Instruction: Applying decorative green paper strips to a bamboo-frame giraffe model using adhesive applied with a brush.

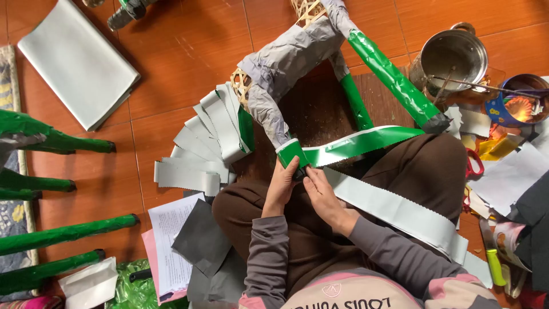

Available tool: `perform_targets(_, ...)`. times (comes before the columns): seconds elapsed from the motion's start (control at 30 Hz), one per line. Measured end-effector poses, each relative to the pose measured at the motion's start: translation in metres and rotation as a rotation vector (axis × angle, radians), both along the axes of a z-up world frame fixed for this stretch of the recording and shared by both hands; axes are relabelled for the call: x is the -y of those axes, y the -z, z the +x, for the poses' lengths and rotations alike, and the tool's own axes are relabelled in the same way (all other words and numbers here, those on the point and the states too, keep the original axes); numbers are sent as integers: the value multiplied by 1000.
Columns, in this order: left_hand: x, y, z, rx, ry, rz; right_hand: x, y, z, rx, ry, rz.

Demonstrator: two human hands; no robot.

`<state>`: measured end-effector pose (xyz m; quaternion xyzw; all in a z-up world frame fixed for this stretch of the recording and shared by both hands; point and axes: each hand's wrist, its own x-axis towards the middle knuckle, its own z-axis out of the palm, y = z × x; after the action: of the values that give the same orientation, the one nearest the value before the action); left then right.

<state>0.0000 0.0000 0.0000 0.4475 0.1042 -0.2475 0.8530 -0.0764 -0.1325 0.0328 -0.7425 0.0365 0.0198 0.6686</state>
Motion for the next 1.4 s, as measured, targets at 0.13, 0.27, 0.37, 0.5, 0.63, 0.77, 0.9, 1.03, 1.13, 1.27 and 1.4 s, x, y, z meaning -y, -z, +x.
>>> perform_targets(0.13, 2, -1, 1, -47, 17, -1, 7, 17, 8, -175, 58, 88)
perform_targets(0.27, 2, -5, 1, -67, 20, 23, 23, 11, 15, 121, 42, -348)
perform_targets(0.37, 2, -5, 1, -59, -7, -33, 31, -16, 20, 80, 102, -301)
perform_targets(0.5, 4, -4, 2, -57, -54, -94, 35, -43, 24, -19, 217, -207)
perform_targets(0.63, 6, 6, 2, -18, -87, -94, 16, -39, 45, 213, 161, -260)
perform_targets(0.77, 5, 21, 0, -29, -89, -135, -13, -52, 80, 42, -70, -573)
perform_targets(0.9, -1, 37, -1, 2, -23, -95, -25, -38, 124, -477, -253, -685)
perform_targets(1.03, -11, 19, 7, -17, 219, 32, -7, 38, 140, -382, -231, -468)
perform_targets(1.13, -12, 3, 9, 33, 406, 49, 2, 32, 137, -480, -304, 172)
perform_targets(1.27, -16, -18, 0, -47, 337, 22, -2, 18, 127, -621, -198, 308)
perform_targets(1.4, -17, 47, -28, 369, 126, 598, -8, 37, 124, -508, -134, 286)
